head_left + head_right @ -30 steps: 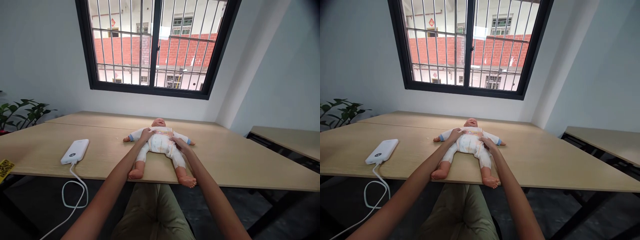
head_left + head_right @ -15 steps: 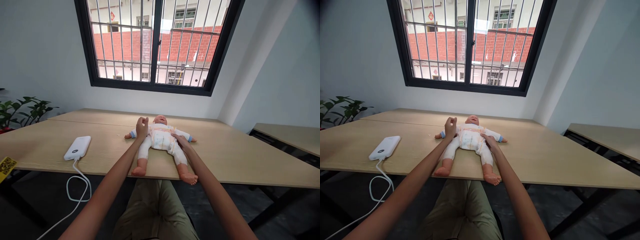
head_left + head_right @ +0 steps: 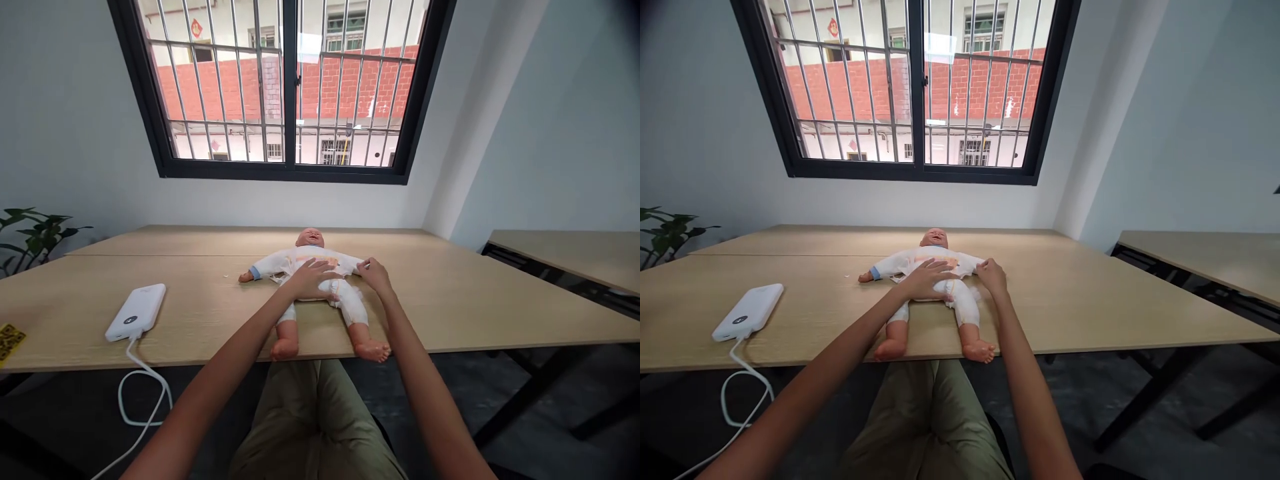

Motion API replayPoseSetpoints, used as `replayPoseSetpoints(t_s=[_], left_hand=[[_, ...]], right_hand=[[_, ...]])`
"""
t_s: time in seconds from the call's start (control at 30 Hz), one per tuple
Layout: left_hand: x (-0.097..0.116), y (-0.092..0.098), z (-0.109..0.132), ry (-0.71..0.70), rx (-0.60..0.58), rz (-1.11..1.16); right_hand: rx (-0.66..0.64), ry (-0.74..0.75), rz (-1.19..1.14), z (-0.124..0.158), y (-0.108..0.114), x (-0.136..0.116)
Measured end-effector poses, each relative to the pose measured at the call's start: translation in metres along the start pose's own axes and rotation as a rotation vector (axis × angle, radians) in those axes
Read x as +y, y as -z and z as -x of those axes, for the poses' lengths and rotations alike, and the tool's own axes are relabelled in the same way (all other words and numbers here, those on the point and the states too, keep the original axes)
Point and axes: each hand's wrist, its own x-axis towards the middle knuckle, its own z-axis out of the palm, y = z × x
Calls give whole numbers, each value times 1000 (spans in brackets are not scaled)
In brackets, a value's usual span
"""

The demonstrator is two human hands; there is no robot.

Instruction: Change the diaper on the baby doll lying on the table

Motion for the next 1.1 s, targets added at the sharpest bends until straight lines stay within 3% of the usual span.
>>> replayPoseSetpoints(t_s=[0.1, 0.27, 0.37, 0.67, 0.87, 1.0, 1.1], left_hand=[[2, 3, 0, 9, -10, 9], [5, 4, 1, 23, 14, 18], [4, 4, 1, 28, 5, 25], [1, 4, 0, 29, 24, 49], [-1, 2, 0, 30, 27, 84], [-2, 2, 1, 28, 23, 87], [0, 3, 1, 32, 20, 85]], right_hand=[[-155, -15, 13, 2, 10, 9], [-422, -5, -38, 5, 10, 10], [-500, 31, -116, 6, 9, 5], [-252, 91, -297, 3, 17, 4], [-65, 96, -211, -3, -3, 10], [-49, 103, -118, 0, -23, 12], [-69, 100, -85, 1, -24, 13]])
